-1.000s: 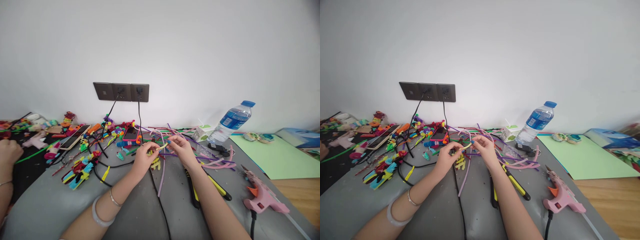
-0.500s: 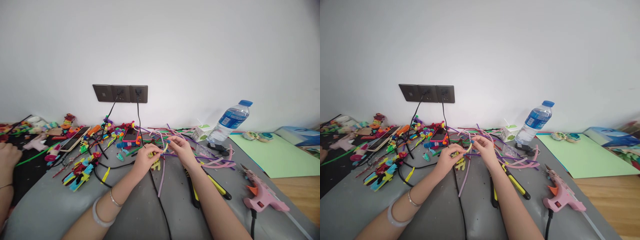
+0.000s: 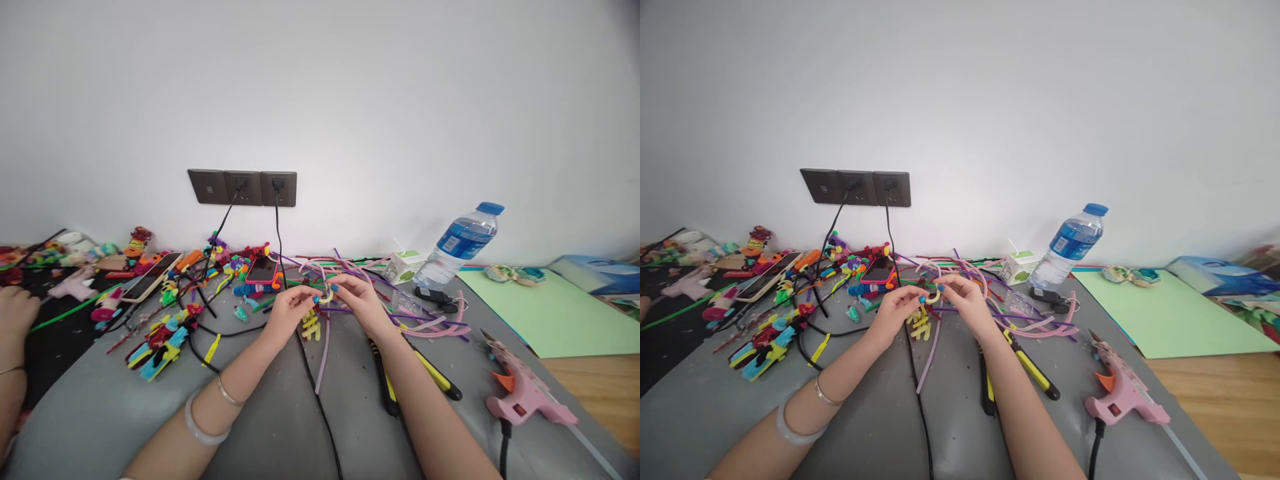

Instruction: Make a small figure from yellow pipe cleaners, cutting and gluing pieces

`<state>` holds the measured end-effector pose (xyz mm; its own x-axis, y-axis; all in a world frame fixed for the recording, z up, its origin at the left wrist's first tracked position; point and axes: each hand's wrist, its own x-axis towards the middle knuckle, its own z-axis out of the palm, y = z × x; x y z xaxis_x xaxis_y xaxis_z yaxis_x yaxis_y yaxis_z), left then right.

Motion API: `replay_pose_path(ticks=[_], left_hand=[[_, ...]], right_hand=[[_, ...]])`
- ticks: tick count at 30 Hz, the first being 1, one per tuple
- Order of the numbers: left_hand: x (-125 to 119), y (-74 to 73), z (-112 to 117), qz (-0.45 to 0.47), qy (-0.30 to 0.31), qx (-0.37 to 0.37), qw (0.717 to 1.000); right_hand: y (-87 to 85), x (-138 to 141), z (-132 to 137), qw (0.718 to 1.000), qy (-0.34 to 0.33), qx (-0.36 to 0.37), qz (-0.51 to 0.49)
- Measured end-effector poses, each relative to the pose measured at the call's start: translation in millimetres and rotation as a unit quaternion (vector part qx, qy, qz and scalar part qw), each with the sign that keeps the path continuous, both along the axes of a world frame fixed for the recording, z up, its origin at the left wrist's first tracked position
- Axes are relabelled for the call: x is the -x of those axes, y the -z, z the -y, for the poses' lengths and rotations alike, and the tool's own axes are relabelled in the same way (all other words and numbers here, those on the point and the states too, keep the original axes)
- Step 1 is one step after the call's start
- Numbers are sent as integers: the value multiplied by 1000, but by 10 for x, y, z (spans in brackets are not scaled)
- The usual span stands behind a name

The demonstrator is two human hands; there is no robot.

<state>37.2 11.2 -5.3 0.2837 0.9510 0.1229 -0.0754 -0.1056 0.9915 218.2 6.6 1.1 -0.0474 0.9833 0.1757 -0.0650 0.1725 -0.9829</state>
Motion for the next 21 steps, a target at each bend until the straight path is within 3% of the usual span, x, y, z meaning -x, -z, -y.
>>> replay_pose_path(ticks=[9,15,21], left_hand=[[-22,-19,5,130,-11,122,984],[-31,-17,8,126,8,117,985],[-18,8,2,94,25,86,991]], right_hand=[[-36,45,36,994,-108,10,-14],[-58,71,46,992,-124,12,-34],[-73,68,54,992,-122,2,16]])
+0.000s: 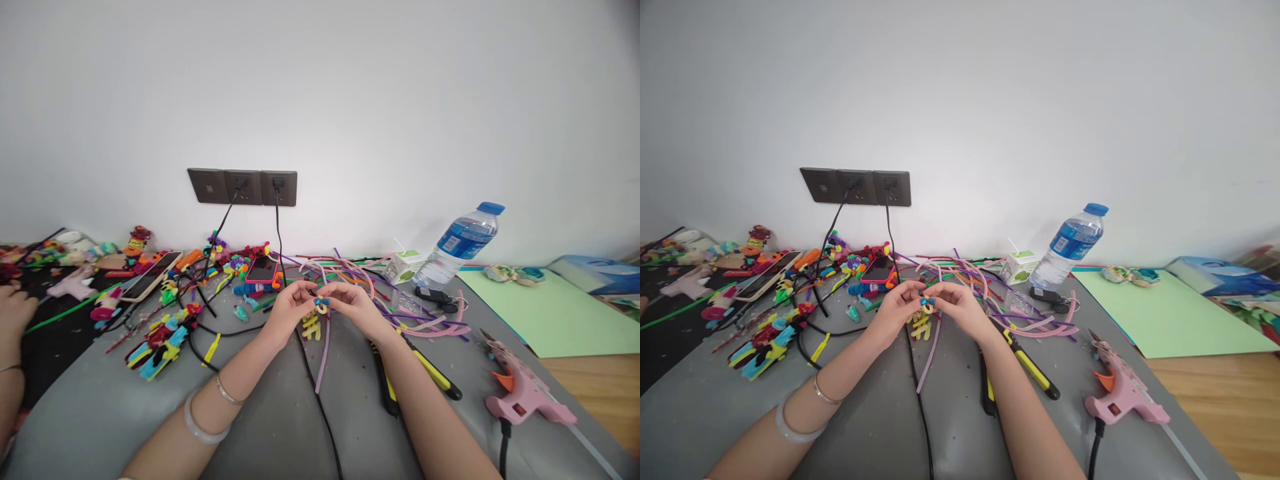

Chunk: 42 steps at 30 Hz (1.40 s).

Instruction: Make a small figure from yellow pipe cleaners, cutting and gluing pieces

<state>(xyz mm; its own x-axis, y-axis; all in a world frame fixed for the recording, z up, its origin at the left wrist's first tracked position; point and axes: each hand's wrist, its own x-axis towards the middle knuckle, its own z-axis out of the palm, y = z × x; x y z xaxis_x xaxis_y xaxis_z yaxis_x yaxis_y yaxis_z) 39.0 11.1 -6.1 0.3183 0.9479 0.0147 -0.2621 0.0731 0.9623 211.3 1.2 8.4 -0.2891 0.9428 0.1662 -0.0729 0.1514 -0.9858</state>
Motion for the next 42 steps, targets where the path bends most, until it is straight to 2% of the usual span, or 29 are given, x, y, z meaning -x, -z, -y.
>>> replay_pose_path(ticks=[21,28,31,36,39,42], left_hand=[[-3,-28,27,-48,-15,-49,998],[13,8,-12,-70,-9,-101,992],[8,-7,15,-121,-20,-148,981],[-6,-15,82,-216,-10,-287,933],[-9,14,85,-243,-24,-318,916],[-6,28,74,-257,-48,-315,912]], right_hand=[[4,-11,-5,1000,6,-8,17],[-15,0,4,1000,9,-4,25],[10,-15,-12,999,30,-8,5],[71,-76,-49,994,98,-18,-32],[70,-72,-48,996,84,-9,-39],[45,-35,-33,998,60,0,-38]])
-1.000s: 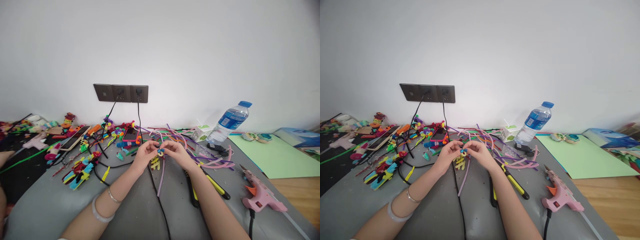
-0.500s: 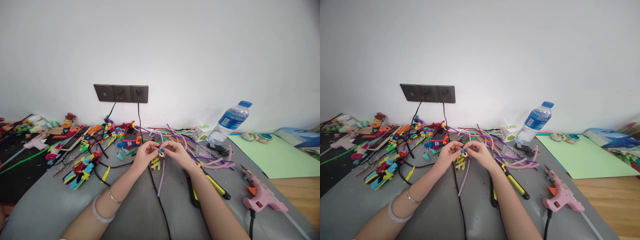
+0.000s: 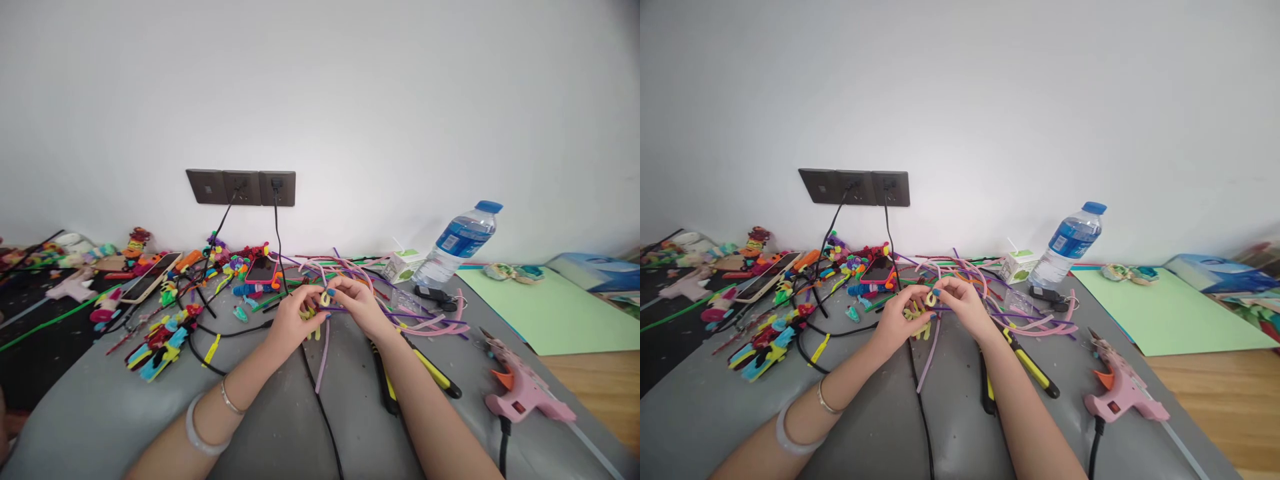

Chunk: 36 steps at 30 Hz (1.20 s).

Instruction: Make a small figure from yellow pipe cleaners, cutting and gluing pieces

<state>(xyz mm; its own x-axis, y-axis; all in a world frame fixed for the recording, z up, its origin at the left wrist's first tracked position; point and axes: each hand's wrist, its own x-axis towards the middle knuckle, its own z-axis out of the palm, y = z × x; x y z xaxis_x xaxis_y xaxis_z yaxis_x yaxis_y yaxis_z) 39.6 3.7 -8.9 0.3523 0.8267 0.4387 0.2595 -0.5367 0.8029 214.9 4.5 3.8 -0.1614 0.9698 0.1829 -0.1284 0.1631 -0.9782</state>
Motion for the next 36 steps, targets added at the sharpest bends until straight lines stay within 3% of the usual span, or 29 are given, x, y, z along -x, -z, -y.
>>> replay_pose_path(ticks=[15,36], left_hand=[[44,-24,-22,47,-24,-52,997],[58,-49,12,99,-49,-61,992]], right_hand=[[-11,12,9,999,-27,26,-2],[25,-15,15,999,-46,10,-19]])
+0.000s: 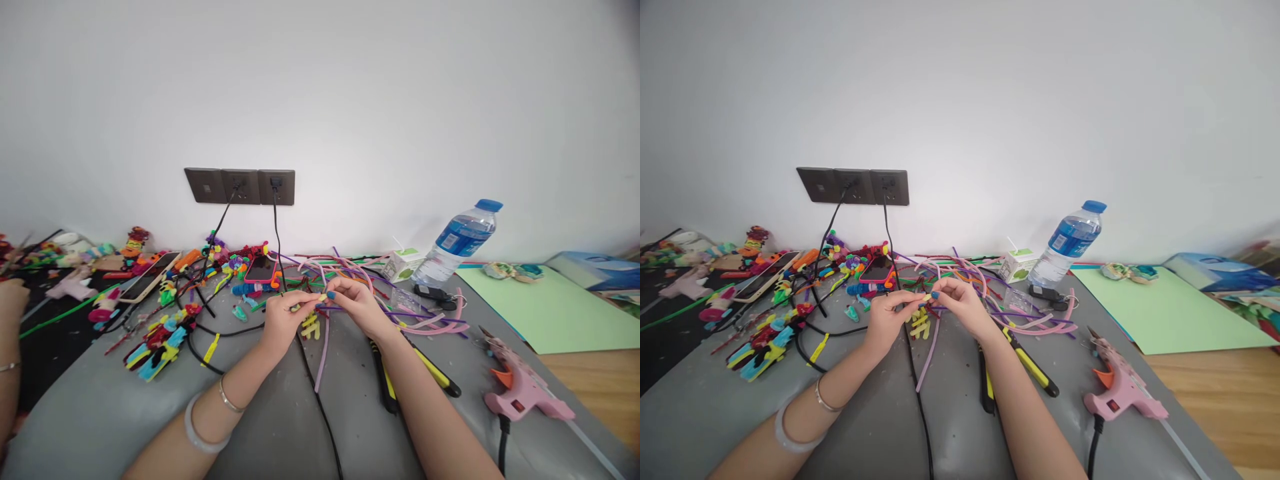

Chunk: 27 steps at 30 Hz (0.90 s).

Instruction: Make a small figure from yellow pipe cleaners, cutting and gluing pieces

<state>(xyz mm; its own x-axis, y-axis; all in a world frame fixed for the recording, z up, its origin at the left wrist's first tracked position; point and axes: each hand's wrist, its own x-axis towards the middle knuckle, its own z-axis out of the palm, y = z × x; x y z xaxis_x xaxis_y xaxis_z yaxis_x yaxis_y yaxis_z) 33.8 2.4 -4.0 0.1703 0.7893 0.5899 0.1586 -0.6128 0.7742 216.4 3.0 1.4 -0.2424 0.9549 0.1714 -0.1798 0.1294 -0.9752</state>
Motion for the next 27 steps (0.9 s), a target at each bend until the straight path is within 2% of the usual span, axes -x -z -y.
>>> replay_pose_path(ticks=[7,15,22,27], left_hand=[[15,15,-11,0,-3,35,999],[6,-12,-10,0,1,97,995],[0,7,-27,18,-9,118,993],[-3,19,-44,24,-7,113,993]], right_hand=[[33,-1,-26,1000,14,-17,15],[-23,15,-10,999,23,-31,33],[7,-8,-33,999,41,-28,-15],[-28,10,-19,998,38,-15,45]])
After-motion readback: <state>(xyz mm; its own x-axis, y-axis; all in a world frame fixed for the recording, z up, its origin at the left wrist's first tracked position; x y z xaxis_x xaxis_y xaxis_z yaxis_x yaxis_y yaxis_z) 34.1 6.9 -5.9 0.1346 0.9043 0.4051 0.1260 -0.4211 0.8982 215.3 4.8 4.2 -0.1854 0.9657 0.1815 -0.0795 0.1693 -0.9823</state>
